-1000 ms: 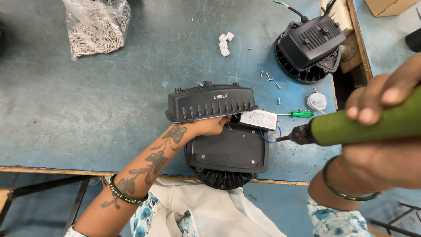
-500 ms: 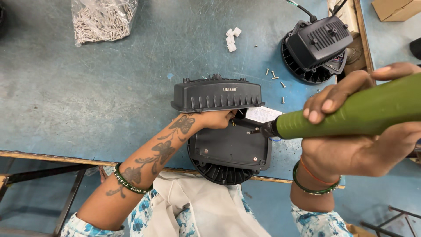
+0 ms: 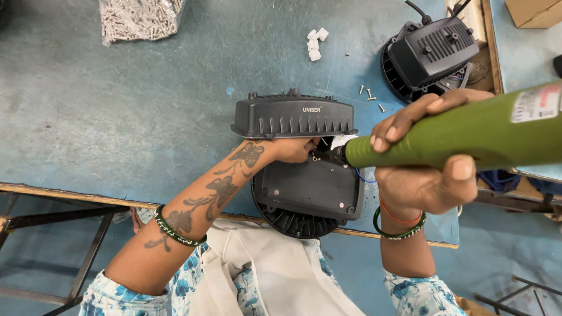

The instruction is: The person assembles an LED floodlight at a workbench. They place the driver unit into the housing, route and connect the red and blue wires, position the driver inside the base, align the black cover over it, and press the cover closed while holding the fixture steady as it is screwed together.

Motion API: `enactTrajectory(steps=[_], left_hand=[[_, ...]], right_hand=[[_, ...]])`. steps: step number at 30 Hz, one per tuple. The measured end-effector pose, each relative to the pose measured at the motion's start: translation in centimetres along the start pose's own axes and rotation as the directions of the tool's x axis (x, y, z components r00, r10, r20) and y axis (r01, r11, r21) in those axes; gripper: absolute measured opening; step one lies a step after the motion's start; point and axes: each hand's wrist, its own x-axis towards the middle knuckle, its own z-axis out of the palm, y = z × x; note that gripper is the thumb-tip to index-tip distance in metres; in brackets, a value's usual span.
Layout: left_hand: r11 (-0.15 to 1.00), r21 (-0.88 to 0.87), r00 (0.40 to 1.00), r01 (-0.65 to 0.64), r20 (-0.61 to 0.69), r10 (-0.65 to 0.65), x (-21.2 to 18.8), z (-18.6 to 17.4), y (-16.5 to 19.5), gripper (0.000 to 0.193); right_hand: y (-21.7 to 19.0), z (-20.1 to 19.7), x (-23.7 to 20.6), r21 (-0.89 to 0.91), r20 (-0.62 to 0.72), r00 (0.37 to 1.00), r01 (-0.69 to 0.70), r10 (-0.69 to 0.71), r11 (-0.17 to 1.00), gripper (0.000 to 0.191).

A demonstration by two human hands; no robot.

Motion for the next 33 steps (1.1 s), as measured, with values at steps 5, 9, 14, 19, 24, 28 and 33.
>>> enactTrajectory(steps=[5, 9, 14, 19, 24, 28, 33], left_hand=[[1.000, 0.006, 1.000, -0.009, -0.008, 0.009, 0.0, 0.0, 0.0, 0.011], [0.999, 0.040, 1.000, -0.021, -0.004, 0.021, 0.1, 0.2, 0.0, 0.014], [0.999, 0.051, 1.000, -0.002, -0.024, 0.003, 0.2, 0.1, 0.0, 0.021], [0.998, 0.068, 0.999, 0.001, -0.040, 0.002, 0.1, -0.1, 0.2, 0.027], [0.999, 0.037, 0.999, 0.035, 0.014, -0.036, -0.2, -0.2, 0.3, 0.025], [0.999, 0.037, 1.000, 0.024, 0.011, -0.025, -0.2, -0.4, 0.3, 0.024], [0.999, 0.049, 0.999, 0.020, 0.040, -0.022, -0.2, -0.3, 0.3, 0.024]], right_hand=[[0.7, 0.0, -0.6, 0.078, -0.031, 0.999, -0.032, 0.034, 0.996, 0.057], [1.2, 0.0, -0.6, 0.063, -0.041, 0.999, -0.016, 0.019, 0.998, 0.058], [1.4, -0.3, -0.6, 0.066, -0.043, 0.999, -0.023, 0.026, 0.998, 0.058], [1.6, -0.5, -0.8, 0.071, -0.022, 0.999, -0.043, 0.045, 0.997, 0.057], [1.9, -0.5, -1.0, 0.064, -0.023, 0.999, -0.037, 0.039, 0.997, 0.058], [1.8, -0.5, -1.0, 0.064, -0.030, 0.998, -0.062, 0.064, 0.996, 0.058], [1.7, -0.3, -0.9, 0.050, -0.039, 0.998, -0.051, 0.053, 0.997, 0.059]])
